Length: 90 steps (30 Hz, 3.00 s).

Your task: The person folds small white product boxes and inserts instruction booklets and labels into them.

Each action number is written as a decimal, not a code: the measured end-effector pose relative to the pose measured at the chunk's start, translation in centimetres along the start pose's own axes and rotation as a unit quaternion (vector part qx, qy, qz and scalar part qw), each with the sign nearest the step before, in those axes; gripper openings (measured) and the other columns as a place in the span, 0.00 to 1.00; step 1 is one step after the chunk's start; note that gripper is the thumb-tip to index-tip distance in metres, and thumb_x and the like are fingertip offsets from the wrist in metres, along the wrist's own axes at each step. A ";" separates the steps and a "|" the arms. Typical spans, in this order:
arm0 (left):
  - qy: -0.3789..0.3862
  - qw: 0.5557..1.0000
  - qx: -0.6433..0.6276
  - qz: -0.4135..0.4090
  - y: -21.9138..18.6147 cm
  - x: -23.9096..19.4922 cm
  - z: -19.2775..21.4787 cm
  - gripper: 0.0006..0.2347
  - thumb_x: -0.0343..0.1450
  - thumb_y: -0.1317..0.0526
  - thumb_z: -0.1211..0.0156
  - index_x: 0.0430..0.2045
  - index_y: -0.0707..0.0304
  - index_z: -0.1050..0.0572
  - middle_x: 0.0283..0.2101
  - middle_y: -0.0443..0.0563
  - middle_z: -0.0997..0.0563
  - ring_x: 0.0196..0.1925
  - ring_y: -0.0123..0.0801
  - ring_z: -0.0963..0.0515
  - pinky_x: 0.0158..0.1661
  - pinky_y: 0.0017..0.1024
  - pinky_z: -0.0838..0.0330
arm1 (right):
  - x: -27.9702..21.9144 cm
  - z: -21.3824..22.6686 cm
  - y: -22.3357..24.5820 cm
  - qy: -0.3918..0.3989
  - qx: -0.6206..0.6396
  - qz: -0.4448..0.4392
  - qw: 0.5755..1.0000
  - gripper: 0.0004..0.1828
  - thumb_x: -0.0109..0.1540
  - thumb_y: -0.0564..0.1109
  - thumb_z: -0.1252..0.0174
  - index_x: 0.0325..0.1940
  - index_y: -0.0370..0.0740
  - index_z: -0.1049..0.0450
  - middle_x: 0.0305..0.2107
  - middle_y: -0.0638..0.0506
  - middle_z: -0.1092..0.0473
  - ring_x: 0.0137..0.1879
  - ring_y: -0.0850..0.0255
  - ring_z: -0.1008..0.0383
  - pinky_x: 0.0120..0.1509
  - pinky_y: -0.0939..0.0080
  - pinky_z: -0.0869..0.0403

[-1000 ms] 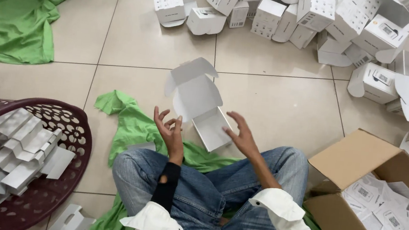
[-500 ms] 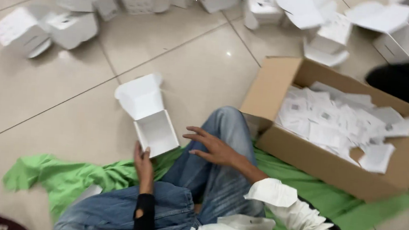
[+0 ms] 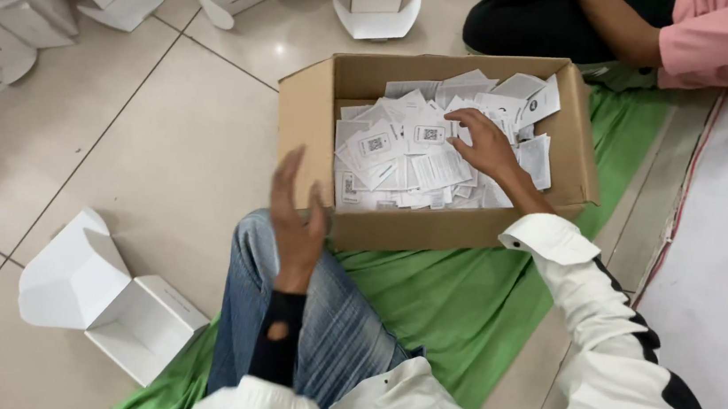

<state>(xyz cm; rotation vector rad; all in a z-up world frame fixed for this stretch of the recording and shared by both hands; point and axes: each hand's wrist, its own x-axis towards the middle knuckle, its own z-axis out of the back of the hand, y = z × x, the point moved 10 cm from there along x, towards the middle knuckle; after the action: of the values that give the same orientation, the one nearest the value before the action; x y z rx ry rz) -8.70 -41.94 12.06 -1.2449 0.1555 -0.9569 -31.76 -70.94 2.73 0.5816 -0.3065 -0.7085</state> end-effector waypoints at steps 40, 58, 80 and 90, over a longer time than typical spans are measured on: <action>0.319 0.921 0.185 0.128 15.2 2.5 -22.0 0.35 0.68 0.61 0.34 0.70 0.68 0.44 0.55 0.68 0.24 0.54 0.57 0.23 0.51 0.48 0.26 | 9.0 -7.1 -9.3 -0.091 0.112 -0.183 0.972 0.23 0.54 0.53 0.26 0.46 0.37 0.19 0.35 0.49 0.21 0.39 0.60 0.22 0.45 0.60 0.25; 0.426 0.656 -0.447 0.434 10.2 -0.3 -25.4 0.42 0.67 0.30 0.54 0.69 0.66 0.39 0.51 0.65 0.19 0.46 0.48 0.16 0.43 0.48 0.17 | -0.8 0.7 -8.6 -0.007 0.053 -0.086 0.995 0.17 0.67 0.48 0.38 0.58 0.41 0.24 0.49 0.46 0.22 0.48 0.57 0.20 0.52 0.54 0.22; 0.350 0.873 -0.193 0.279 19.9 0.0 -27.7 0.48 0.64 0.68 0.29 0.75 0.60 0.61 0.75 0.68 0.45 0.62 0.52 0.25 0.54 0.39 0.23 | -0.7 -5.5 -6.9 0.093 0.075 -0.161 0.980 0.15 0.63 0.53 0.35 0.47 0.42 0.18 0.39 0.46 0.21 0.38 0.54 0.22 0.41 0.54 0.24; 0.397 0.843 -0.211 0.297 19.2 -0.5 -28.2 0.53 0.60 0.74 0.29 0.75 0.54 0.66 0.78 0.64 0.56 0.67 0.55 0.29 0.57 0.41 0.23 | 1.2 -9.5 -5.0 0.097 0.187 -0.127 0.969 0.32 0.54 0.37 0.29 0.63 0.38 0.29 0.53 0.44 0.29 0.48 0.58 0.18 0.51 0.64 0.19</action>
<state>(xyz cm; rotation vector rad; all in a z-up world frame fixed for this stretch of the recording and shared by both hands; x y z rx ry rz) -15.26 -62.10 -14.65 -1.0046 1.3943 -0.8447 -29.23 -71.09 -7.75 1.0572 -0.1844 -0.8384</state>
